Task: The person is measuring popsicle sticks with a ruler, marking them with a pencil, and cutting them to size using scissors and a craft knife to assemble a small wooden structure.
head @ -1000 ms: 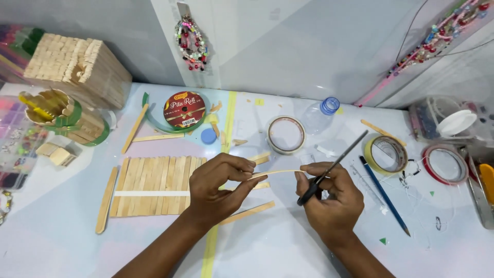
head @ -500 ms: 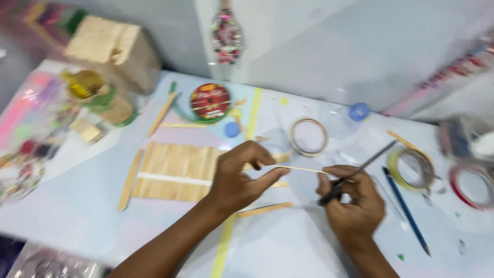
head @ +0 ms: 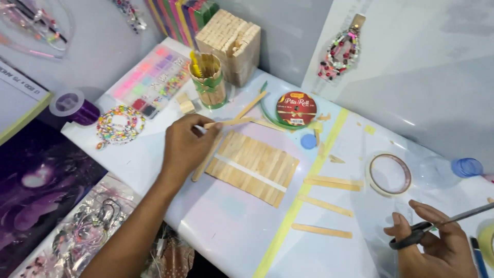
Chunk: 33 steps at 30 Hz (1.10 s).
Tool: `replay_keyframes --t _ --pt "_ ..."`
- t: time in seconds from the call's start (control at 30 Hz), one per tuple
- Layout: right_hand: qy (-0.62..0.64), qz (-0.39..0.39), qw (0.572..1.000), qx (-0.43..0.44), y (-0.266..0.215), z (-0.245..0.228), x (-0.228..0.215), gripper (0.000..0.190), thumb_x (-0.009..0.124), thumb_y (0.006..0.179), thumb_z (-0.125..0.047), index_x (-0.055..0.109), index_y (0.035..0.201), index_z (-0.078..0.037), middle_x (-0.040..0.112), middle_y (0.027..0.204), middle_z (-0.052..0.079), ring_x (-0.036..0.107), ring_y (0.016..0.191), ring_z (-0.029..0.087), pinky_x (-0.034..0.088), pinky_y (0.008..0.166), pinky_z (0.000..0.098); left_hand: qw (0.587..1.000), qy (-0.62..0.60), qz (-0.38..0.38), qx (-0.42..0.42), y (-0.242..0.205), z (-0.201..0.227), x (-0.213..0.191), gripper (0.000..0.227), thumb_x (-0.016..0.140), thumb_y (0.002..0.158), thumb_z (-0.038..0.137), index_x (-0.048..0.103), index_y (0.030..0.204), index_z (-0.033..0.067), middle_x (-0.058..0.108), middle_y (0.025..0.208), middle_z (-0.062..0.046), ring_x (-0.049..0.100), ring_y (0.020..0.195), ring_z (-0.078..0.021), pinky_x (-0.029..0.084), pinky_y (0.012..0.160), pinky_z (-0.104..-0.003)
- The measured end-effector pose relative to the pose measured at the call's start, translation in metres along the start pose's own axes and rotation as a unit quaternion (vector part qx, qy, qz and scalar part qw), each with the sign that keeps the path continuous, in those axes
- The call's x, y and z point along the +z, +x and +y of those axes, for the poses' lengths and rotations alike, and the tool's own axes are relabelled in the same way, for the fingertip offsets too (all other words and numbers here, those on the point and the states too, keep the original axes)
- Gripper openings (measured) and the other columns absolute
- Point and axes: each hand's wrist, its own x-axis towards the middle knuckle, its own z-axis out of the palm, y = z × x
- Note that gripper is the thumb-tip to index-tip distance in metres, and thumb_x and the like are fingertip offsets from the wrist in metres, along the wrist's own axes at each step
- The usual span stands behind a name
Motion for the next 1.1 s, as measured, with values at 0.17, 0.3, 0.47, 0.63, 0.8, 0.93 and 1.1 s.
replay_keyframes --t 0.17,0.3,0.47,0.63,0.8,0.93,1.1 --pt "0.008 -0.008 1.000 0.019 -0.003 -0.001 0.005 0.026 0.077 0.102 -0.001 0.061 0.123 0.003 0.067 0.134 0.012 0.069 0.078 0.024 0.045 0.056 0.0257 0.983 0.155 0.035 0.089 -0.018 -0.027 -0.015 0.042 0.077 0.090 0.035 0.070 0.122 0.0094 0.063 0.111 -0.010 0.062 0.110 -0.0314 0.052 0.084 -0.047" --pt "-0.010 -0.015 0.999 0.028 -0.002 -0.006 0.004 0.028 0.077 0.101 0.000 0.063 0.123 0.005 0.067 0.132 0.014 0.070 0.078 0.026 0.047 0.057 0.0284 0.964 0.238 -0.117 -0.004 -0.028 -0.015 -0.017 0.043 0.072 0.083 0.047 0.078 0.112 0.0155 0.073 0.105 -0.007 0.065 0.105 -0.0317 0.052 0.082 -0.049" --pt "0.027 -0.022 0.999 0.028 0.000 0.002 0.002 0.028 0.076 0.100 -0.001 0.061 0.123 0.003 0.066 0.136 0.013 0.070 0.079 0.025 0.043 0.055 0.0249 0.957 0.217 -0.163 -0.099 -0.027 0.001 -0.020 0.018 0.068 0.087 0.035 0.079 0.093 0.0219 0.075 0.090 0.005 0.069 0.087 -0.0241 0.051 0.073 -0.042" --pt "-0.003 -0.020 0.999 0.034 0.001 -0.004 0.001 0.026 0.077 0.099 0.001 0.062 0.120 0.003 0.067 0.132 0.013 0.070 0.077 0.026 0.043 0.050 0.0260 0.960 0.178 -0.165 -0.141 -0.022 0.011 -0.026 0.014 0.071 0.084 0.033 0.082 0.088 0.0239 0.079 0.084 0.006 0.071 0.085 -0.0184 0.052 0.073 -0.038" --pt "-0.001 -0.013 1.000 0.011 -0.001 -0.003 0.001 0.027 0.077 0.098 0.002 0.063 0.121 0.006 0.068 0.132 0.014 0.071 0.076 0.027 0.051 0.065 0.0287 0.977 0.106 -0.144 -0.118 -0.014 0.006 -0.025 0.019 0.071 0.089 0.033 0.080 0.096 0.0177 0.081 0.092 0.004 0.074 0.088 -0.0158 0.053 0.075 -0.035" --pt "0.022 0.014 1.000 0.000 0.001 0.007 0.008 0.026 0.080 0.098 0.001 0.068 0.120 0.007 0.071 0.118 0.013 0.069 0.072 0.024 0.051 0.063 0.0257 0.965 -0.146 -0.165 -0.140 -0.013 0.023 -0.002 0.005 0.075 0.091 0.012 0.073 0.092 0.0072 0.079 0.084 -0.005 0.072 0.075 -0.0103 0.057 0.071 -0.024" --pt "0.160 -0.058 0.985 -0.016 -0.007 0.003 0.008 0.020 0.077 0.080 0.003 0.058 0.084 0.008 0.078 0.100 0.019 0.068 0.051 0.021 0.052 0.047 0.0247 0.921 -0.131 -0.164 0.329 -0.054 0.068 0.037 0.011 0.072 0.091 0.005 0.073 0.100 0.0112 0.077 0.095 -0.003 0.074 0.080 -0.0176 0.059 0.073 -0.028"
